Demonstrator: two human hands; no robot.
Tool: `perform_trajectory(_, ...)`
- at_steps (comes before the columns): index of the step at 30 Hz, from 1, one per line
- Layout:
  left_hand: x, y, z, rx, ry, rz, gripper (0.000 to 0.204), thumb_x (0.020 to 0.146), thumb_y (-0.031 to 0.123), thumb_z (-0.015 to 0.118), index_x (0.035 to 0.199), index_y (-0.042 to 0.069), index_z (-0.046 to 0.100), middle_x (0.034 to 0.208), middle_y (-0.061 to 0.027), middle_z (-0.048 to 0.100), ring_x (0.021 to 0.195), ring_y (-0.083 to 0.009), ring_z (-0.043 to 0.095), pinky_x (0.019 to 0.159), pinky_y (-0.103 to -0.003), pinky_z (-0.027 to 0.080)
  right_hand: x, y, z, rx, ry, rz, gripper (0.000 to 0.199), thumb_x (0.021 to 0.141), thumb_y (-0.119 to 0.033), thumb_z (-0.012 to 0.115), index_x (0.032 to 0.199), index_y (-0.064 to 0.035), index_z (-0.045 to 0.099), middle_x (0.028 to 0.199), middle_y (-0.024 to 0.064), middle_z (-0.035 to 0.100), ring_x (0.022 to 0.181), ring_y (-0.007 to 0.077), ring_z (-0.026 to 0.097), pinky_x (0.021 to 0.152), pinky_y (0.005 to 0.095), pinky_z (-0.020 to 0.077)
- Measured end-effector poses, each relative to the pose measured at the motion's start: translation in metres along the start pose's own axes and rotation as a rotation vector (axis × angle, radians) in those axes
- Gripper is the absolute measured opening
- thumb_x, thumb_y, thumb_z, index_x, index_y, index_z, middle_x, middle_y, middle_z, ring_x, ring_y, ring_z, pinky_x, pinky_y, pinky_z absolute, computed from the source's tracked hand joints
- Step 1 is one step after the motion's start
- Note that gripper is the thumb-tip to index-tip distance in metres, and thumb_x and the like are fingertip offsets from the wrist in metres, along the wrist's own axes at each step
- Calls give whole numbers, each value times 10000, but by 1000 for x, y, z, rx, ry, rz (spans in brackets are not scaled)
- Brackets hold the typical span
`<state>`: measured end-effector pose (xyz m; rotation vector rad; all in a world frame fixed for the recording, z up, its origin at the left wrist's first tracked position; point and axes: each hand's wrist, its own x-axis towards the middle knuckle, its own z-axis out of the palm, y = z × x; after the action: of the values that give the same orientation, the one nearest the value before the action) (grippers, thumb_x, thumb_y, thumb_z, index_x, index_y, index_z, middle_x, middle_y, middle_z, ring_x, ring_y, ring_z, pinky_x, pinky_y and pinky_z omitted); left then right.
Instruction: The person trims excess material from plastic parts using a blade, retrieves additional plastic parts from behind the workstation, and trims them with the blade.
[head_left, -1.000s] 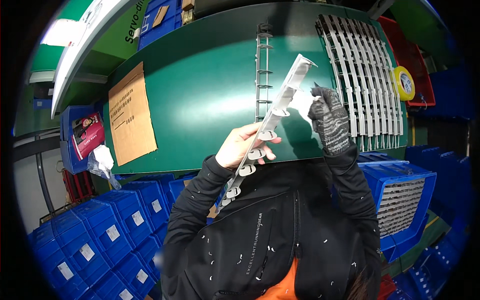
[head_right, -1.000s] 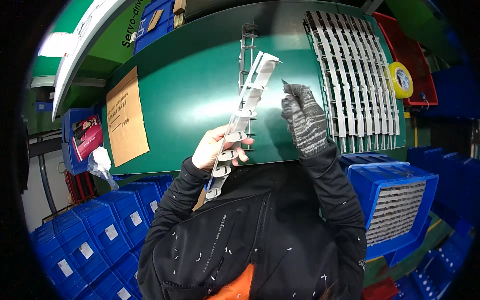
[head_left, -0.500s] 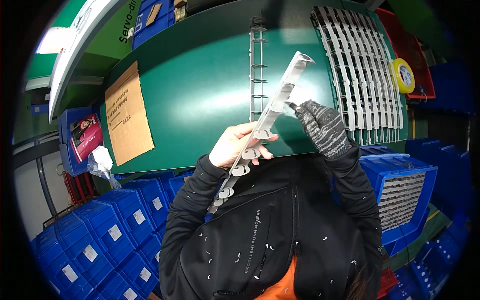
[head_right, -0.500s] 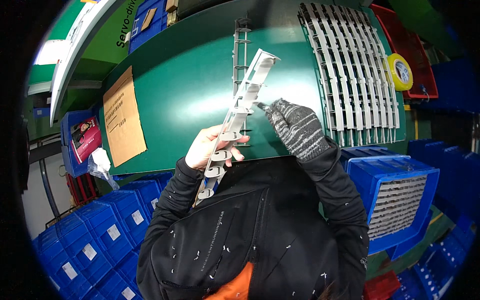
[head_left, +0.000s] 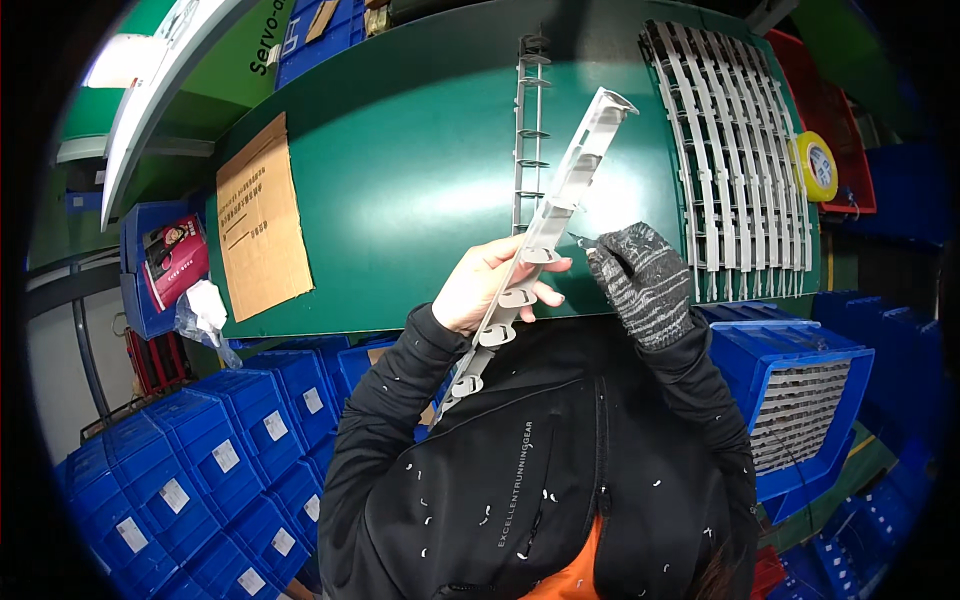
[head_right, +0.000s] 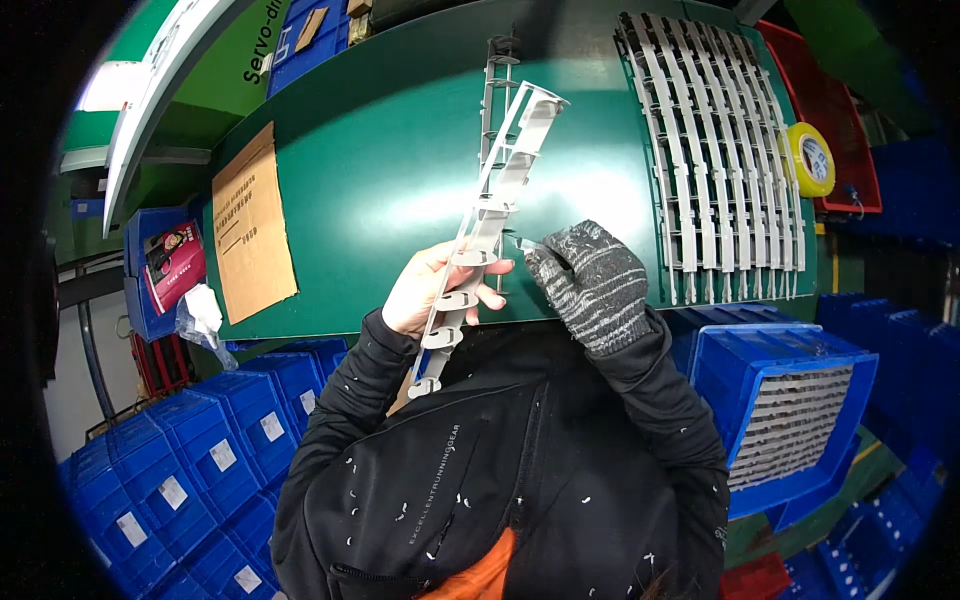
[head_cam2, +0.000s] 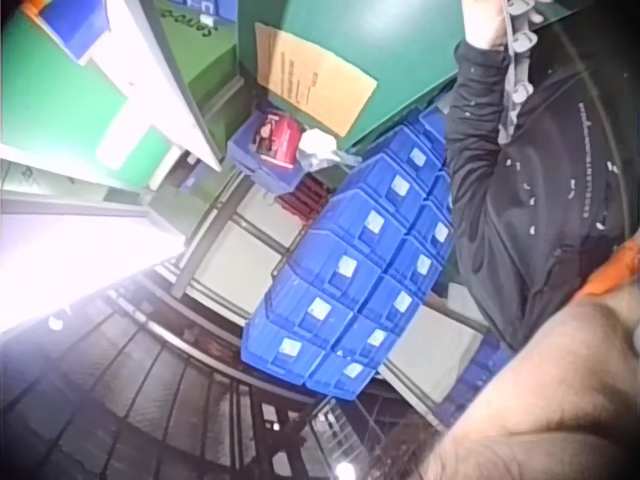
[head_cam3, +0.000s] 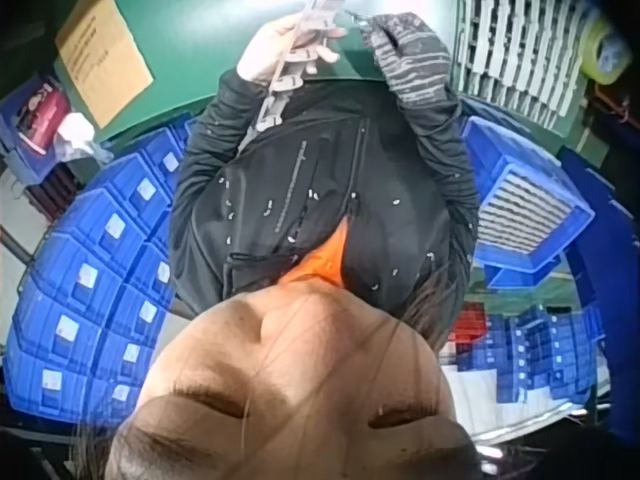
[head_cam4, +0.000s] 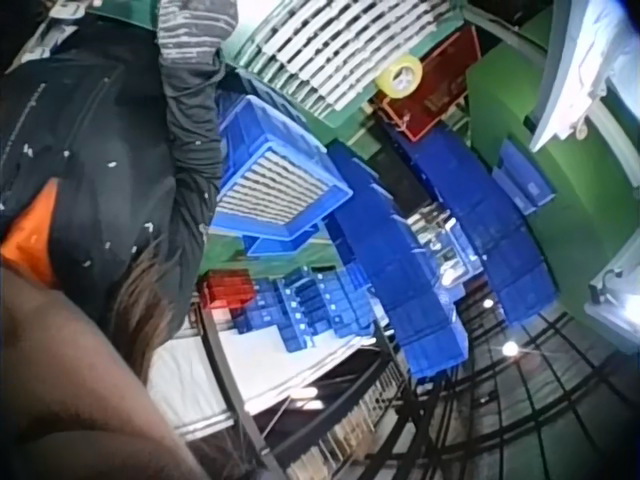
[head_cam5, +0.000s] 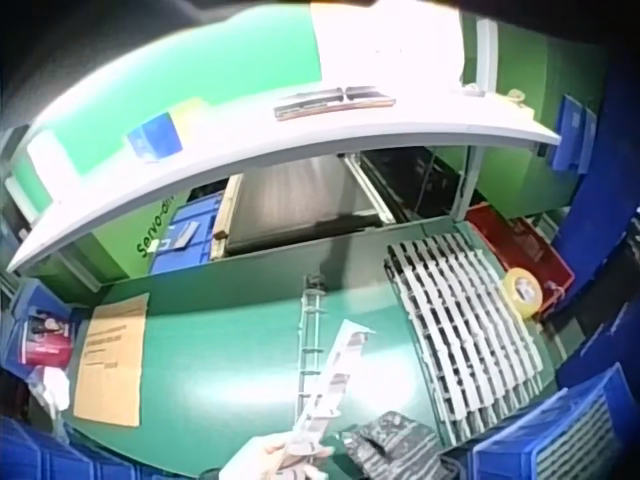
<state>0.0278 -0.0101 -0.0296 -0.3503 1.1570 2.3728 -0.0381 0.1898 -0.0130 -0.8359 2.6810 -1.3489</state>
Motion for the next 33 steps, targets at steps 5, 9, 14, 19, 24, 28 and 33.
perform_trajectory(5,0,0,-1,27,2,9,470,861,258,523,1231,-4,398,1097,-168,546,807,-210,629,545,-252,531,3,-2,6,-8,-13,26,112,723,-142,633,760,-38,614,697,110,564,649,263,562,587,358,448)
perform_trajectory(9,0,-1,-2,-16,-13,24,464,864,260,519,1223,-9,403,1092,-176,546,809,-215,629,540,-255,532,5,-1,9,-16,-11,26,121,727,-152,632,752,-36,611,694,113,563,649,279,561,589,363,446)
perform_trajectory(14,0,1,-7,-47,-36,-9,468,865,262,517,1226,-10,393,1074,-187,549,798,-222,631,528,-261,533,5,12,-1,138,71,87,147,756,-165,629,767,-20,608,670,94,556,612,226,551,563,325,434)
perform_trajectory(19,8,-9,-8,-194,-164,-62,490,852,257,532,1225,-12,364,1052,-201,547,770,-251,631,507,-276,538,5,28,4,1260,-80,480,346,864,-326,504,1048,-36,539,638,-21,496,494,31,404,432,170,306)
perform_trajectory(24,13,-6,-2,-54,-253,-128,596,840,395,502,1247,-7,337,1078,-201,530,855,-302,606,612,-325,536,21,17,-1,1514,-41,518,330,862,-350,503,1028,-66,528,594,-28,463,395,47,363,348,187,288)
perform_trajectory(28,-1,11,-15,377,-235,26,477,893,309,435,1243,-8,365,1054,-130,548,901,-241,592,731,-287,478,41,29,-20,1515,296,382,324,843,-364,535,953,-59,538,532,-34,443,370,58,366,328,191,277)
perform_trajectory(33,-8,23,-5,402,-163,-78,388,907,133,386,1272,9,340,1028,-129,563,817,-188,611,700,-260,484,52,28,-20,1600,377,283,401,839,-445,503,962,-65,532,594,18,516,365,96,401,322,193,319)
